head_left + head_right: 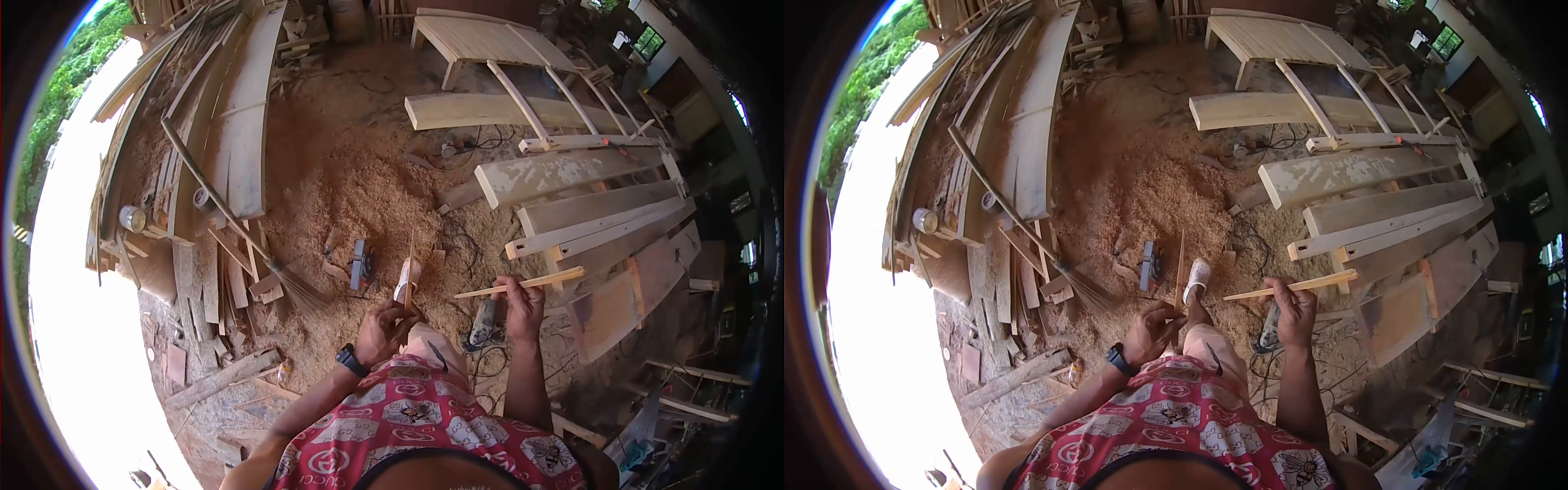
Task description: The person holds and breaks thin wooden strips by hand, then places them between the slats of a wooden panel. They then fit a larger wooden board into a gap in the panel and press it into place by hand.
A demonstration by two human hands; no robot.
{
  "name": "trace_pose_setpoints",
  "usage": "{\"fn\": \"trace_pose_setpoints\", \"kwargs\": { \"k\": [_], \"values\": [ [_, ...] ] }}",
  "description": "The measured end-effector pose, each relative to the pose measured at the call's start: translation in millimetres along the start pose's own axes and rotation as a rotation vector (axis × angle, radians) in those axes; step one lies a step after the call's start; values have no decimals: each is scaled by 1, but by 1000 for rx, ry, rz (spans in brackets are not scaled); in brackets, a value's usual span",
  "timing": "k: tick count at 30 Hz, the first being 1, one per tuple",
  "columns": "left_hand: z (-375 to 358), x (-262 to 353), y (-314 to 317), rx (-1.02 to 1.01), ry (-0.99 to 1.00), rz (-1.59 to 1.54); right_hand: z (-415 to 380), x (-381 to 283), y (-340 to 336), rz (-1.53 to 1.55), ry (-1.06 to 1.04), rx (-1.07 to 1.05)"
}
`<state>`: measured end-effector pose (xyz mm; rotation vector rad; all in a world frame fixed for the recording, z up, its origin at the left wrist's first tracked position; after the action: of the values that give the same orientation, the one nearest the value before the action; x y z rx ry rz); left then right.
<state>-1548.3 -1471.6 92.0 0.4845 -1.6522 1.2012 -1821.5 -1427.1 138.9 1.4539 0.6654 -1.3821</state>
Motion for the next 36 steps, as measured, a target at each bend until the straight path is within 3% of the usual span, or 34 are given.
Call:
{"fn": "trace_pose_setpoints", "kwargs": {
  "k": [4,6,9,11,12,14,16,18,24,28,30,32,36],
  "values": [
    [87,-37,-9,60,116,209,82,47,-17,11,46,128],
    [132,-45,-23,70,29,215,123,72,-26,-25,93,190],
    [204,-54,-49,134,-37,265,197,90,-13,158,198,281],
    [246,-61,-71,202,-92,371,252,85,2,98,179,180],
    [267,-52,-85,216,-172,263,276,84,9,81,171,141],
    [303,-45,-110,326,-33,385,319,89,16,61,169,106],
    [332,-50,-128,378,-36,417,359,91,26,45,153,56],
    [356,-65,-140,333,-149,291,392,92,38,90,154,28],
    [441,-82,-160,192,-233,369,459,130,56,39,170,88],
    [519,-127,-171,97,-121,346,497,171,72,-48,150,106],
    [565,-158,-179,49,-191,335,522,189,82,-102,150,157],
    [617,-177,-196,79,-134,313,552,222,85,-107,164,228],
    [721,-223,-254,86,13,284,629,241,129,-321,11,260]
  ]
}}
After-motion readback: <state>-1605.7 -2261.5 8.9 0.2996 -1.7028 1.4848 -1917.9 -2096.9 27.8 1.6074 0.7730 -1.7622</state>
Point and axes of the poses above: each hand's wrist, its own z-axis towards the middle knuckle, its own y-axis out of the palm, x = y × z, the point moved 5 cm from there along z, towards the middle knuckle, and after that the axes turned 14 degrees about z, right-handed, at the moved point
